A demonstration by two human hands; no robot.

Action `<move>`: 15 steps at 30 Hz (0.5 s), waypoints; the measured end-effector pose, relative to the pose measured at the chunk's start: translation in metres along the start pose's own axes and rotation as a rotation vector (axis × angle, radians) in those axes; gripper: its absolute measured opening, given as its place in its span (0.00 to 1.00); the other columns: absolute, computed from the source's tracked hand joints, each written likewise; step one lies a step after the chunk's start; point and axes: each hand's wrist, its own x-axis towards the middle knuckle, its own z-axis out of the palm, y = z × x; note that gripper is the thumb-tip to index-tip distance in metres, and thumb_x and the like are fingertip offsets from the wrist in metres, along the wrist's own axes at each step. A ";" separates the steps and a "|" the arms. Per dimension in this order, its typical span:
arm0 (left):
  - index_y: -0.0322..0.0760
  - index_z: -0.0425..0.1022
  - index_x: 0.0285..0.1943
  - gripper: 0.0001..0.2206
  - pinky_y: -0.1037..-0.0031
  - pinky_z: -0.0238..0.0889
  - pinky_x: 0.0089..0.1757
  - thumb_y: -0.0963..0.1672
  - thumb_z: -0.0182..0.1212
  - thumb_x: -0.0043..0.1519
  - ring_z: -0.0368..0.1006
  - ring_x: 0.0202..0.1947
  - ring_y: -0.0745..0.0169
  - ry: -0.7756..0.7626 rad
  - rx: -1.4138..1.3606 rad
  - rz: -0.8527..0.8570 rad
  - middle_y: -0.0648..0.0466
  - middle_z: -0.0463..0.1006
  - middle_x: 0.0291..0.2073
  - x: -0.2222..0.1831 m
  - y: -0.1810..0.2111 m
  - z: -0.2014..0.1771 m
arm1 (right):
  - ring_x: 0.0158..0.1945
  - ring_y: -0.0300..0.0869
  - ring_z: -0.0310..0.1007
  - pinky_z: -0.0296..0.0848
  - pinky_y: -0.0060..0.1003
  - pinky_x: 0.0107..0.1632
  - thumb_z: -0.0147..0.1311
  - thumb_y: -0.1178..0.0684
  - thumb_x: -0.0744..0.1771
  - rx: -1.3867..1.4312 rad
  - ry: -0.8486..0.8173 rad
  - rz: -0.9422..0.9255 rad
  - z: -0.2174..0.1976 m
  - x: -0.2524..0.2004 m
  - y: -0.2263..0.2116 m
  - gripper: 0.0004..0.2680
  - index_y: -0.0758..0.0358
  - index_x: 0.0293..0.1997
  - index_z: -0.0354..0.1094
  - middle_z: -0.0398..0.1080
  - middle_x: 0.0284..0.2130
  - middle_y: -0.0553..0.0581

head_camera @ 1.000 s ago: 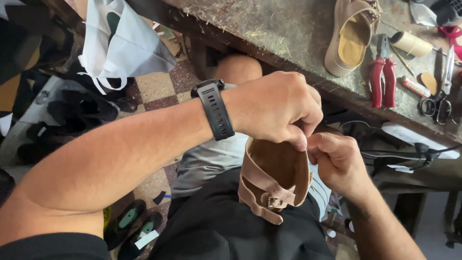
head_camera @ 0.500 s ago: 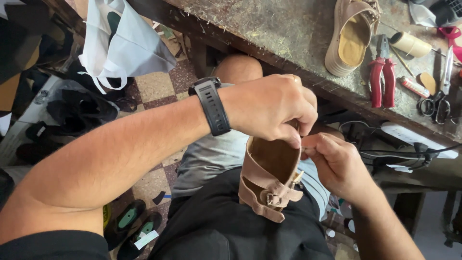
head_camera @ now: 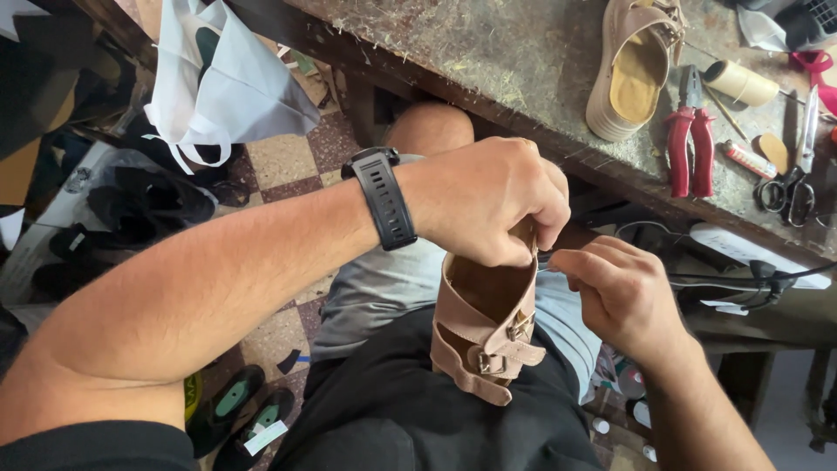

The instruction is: Hand-sewing the leather straps of a sandal at a repair bench using a needle and pliers.

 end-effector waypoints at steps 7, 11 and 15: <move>0.48 0.82 0.27 0.03 0.69 0.67 0.33 0.42 0.70 0.47 0.77 0.29 0.66 -0.054 -0.076 -0.030 0.64 0.82 0.31 0.003 0.003 -0.003 | 0.30 0.53 0.70 0.70 0.46 0.37 0.45 0.68 0.68 0.096 0.035 -0.050 0.000 0.007 -0.002 0.07 0.68 0.42 0.71 0.71 0.26 0.58; 0.49 0.79 0.22 0.05 0.71 0.68 0.34 0.40 0.67 0.46 0.76 0.27 0.68 -0.010 -0.060 -0.002 0.64 0.81 0.28 0.005 0.009 -0.002 | 0.32 0.54 0.72 0.73 0.47 0.39 0.48 0.62 0.71 0.096 0.055 -0.114 0.001 0.006 0.003 0.04 0.66 0.43 0.70 0.73 0.30 0.58; 0.52 0.80 0.22 0.05 0.68 0.65 0.31 0.42 0.65 0.43 0.76 0.26 0.66 0.002 -0.043 0.019 0.65 0.81 0.27 0.008 0.009 0.002 | 0.32 0.55 0.70 0.73 0.48 0.38 0.42 0.70 0.68 0.080 0.074 -0.122 0.004 0.004 0.001 0.09 0.66 0.43 0.70 0.73 0.30 0.58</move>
